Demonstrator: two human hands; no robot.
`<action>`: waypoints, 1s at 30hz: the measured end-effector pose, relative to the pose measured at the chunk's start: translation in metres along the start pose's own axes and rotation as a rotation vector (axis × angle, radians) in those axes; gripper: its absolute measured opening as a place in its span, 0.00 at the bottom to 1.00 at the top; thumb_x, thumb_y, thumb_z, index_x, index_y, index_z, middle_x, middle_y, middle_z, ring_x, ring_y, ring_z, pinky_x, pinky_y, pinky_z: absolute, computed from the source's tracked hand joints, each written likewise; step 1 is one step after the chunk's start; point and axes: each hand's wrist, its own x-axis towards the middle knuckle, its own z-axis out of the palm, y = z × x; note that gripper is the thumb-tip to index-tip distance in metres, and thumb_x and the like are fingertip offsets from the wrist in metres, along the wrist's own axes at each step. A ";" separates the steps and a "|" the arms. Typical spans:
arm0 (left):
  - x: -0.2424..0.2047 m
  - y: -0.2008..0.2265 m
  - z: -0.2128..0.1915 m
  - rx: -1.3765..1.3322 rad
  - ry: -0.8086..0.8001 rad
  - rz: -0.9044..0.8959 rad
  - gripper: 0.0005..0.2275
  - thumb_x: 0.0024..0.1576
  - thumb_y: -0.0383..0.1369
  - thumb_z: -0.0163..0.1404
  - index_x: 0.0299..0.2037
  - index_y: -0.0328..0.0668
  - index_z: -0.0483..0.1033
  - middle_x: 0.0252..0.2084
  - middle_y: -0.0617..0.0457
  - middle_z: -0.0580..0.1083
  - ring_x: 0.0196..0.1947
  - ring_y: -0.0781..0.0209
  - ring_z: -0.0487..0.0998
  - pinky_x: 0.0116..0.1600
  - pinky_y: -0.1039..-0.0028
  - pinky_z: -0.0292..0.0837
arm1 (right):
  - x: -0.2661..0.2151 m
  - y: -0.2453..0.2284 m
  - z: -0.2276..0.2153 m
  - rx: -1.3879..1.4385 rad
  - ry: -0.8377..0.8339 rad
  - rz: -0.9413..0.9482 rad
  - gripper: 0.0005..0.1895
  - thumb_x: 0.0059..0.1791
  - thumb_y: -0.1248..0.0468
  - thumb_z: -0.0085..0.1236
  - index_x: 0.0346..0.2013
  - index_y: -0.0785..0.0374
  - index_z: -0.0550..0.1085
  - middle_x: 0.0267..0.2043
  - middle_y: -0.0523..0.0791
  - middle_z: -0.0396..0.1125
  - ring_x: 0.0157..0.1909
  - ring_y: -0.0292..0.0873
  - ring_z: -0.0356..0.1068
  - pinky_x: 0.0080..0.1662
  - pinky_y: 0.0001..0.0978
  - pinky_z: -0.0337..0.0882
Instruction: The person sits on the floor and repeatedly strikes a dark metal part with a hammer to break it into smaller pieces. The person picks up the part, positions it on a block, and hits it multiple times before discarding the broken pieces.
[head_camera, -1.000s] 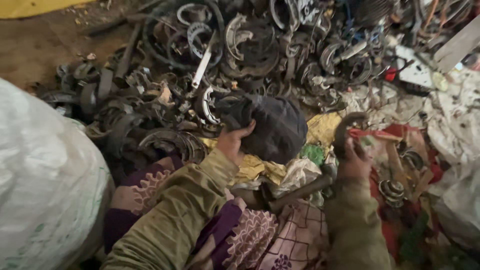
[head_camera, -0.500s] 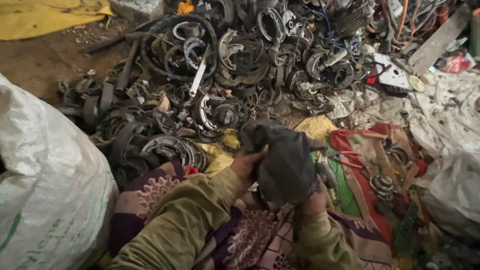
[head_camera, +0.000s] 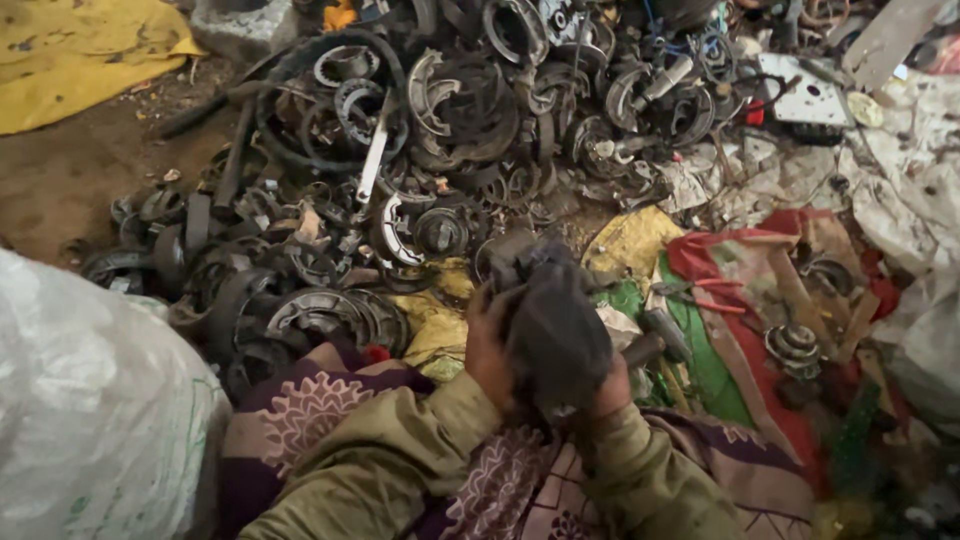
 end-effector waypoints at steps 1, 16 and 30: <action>0.001 0.006 -0.002 0.092 0.002 0.089 0.24 0.58 0.27 0.55 0.66 0.46 0.71 0.75 0.35 0.57 0.72 0.35 0.61 0.75 0.57 0.58 | 0.003 -0.003 0.000 0.088 -0.048 0.029 0.22 0.53 0.63 0.48 0.60 0.70 0.72 0.61 0.54 0.69 0.61 0.52 0.69 0.63 0.46 0.67; 0.022 0.019 -0.036 -0.316 -0.526 0.046 0.55 0.35 0.34 0.75 0.75 0.42 0.51 0.70 0.42 0.65 0.71 0.47 0.67 0.75 0.58 0.64 | -0.002 0.001 -0.015 -0.678 -0.167 -0.031 0.20 0.53 0.70 0.53 0.59 0.75 0.73 0.56 0.58 0.72 0.55 0.54 0.73 0.54 0.52 0.76; 0.031 0.022 -0.054 -0.726 -0.859 -0.300 0.46 0.58 0.33 0.59 0.81 0.44 0.36 0.77 0.44 0.58 0.76 0.54 0.58 0.78 0.65 0.53 | -0.008 -0.001 -0.019 -0.236 -0.180 0.060 0.16 0.56 0.74 0.50 0.59 0.76 0.72 0.58 0.58 0.70 0.55 0.54 0.73 0.58 0.48 0.74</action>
